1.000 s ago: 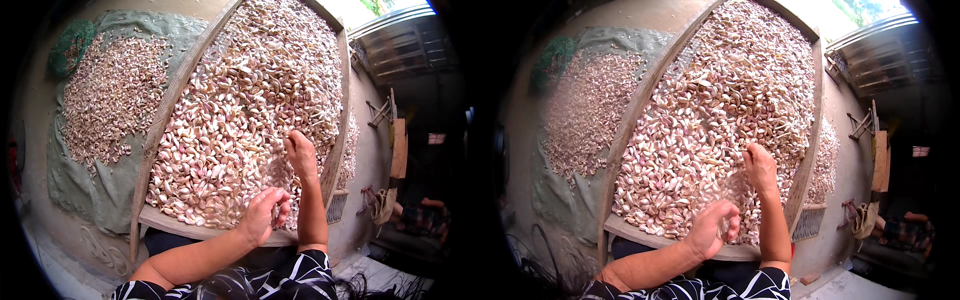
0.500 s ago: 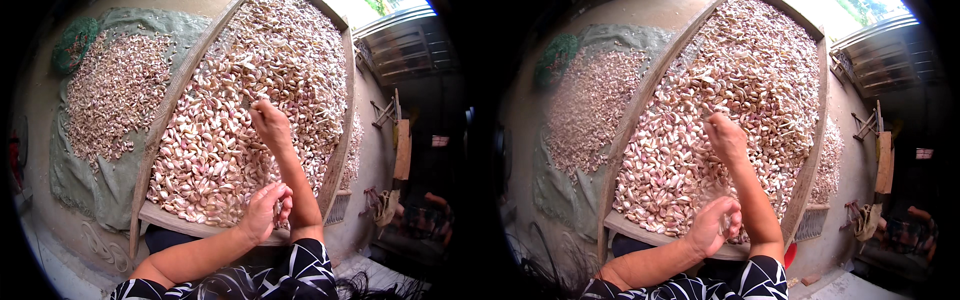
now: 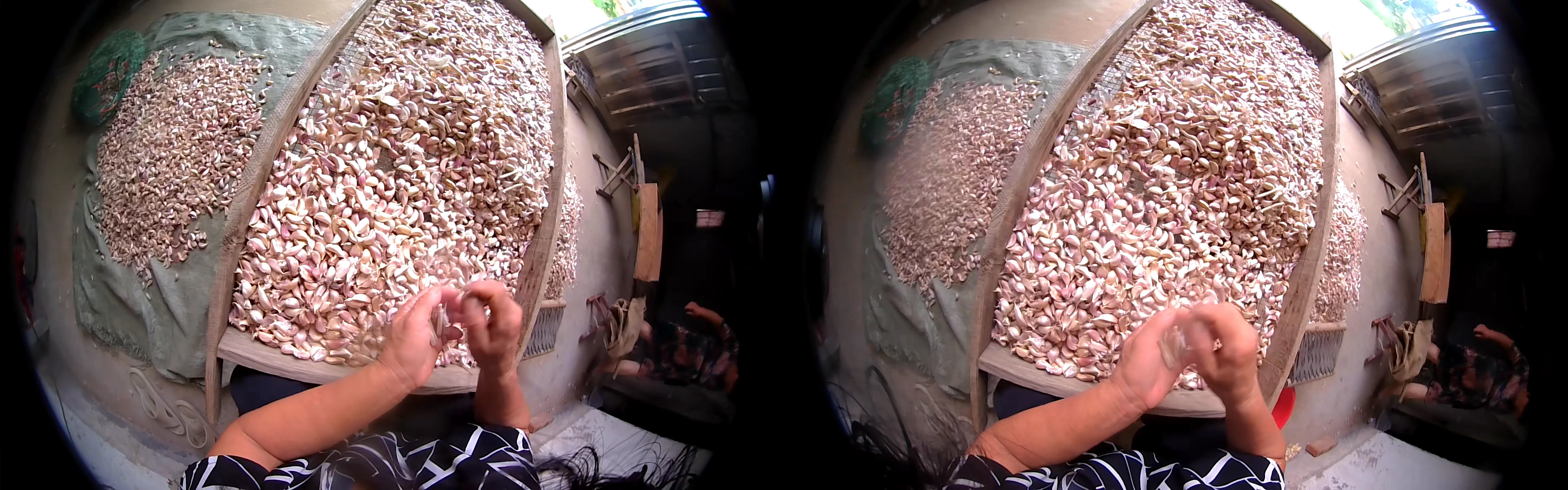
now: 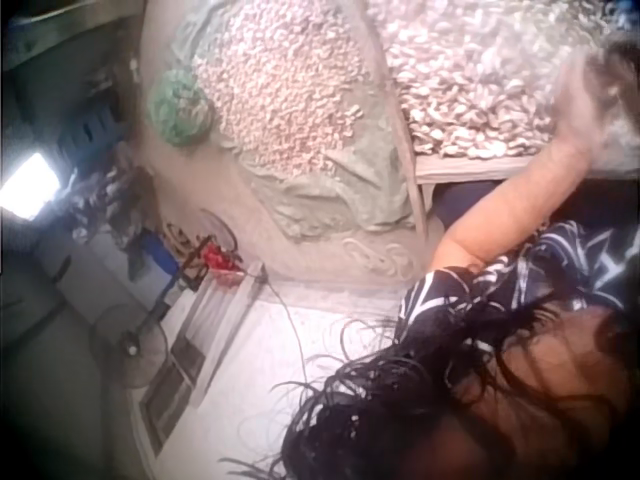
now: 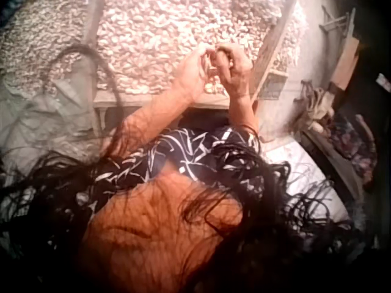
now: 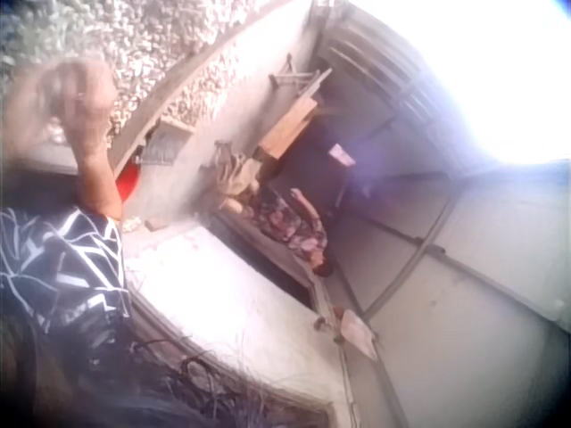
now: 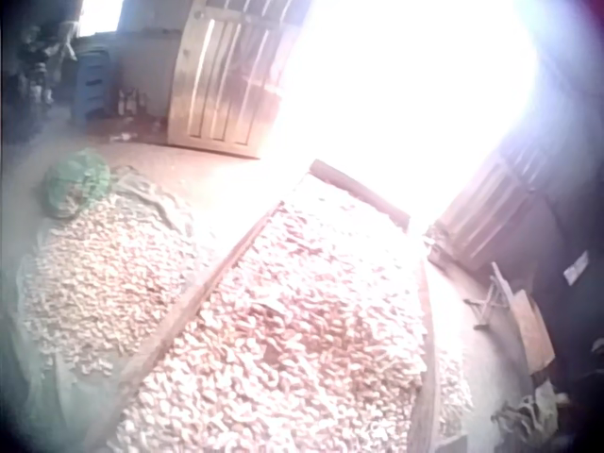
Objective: The person sorts through a large wooden tray of garlic cloves by hand, picking out specific cloves and placing them into a small pile or a red bowl.
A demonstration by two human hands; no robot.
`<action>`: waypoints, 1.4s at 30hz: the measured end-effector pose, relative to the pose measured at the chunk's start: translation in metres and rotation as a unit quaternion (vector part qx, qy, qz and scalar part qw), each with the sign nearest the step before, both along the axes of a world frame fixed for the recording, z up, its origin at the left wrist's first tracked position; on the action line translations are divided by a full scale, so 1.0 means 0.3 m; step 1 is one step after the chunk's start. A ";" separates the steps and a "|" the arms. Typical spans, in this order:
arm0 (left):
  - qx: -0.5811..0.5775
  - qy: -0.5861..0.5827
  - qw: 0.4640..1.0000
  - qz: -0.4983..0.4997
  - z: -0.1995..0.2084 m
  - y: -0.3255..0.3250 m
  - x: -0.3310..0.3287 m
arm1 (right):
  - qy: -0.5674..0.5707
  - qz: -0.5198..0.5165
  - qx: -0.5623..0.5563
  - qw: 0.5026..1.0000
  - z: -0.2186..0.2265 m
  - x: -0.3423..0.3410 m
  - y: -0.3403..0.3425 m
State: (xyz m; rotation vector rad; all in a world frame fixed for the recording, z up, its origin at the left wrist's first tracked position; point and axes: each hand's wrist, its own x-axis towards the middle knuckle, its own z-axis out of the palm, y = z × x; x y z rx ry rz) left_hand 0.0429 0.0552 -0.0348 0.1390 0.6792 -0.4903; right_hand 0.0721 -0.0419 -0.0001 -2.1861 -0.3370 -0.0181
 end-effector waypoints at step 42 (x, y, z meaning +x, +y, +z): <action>-0.034 -0.048 0.991 -0.119 0.020 -0.012 -0.020 | -0.131 0.071 -0.185 0.972 -0.317 0.020 -0.034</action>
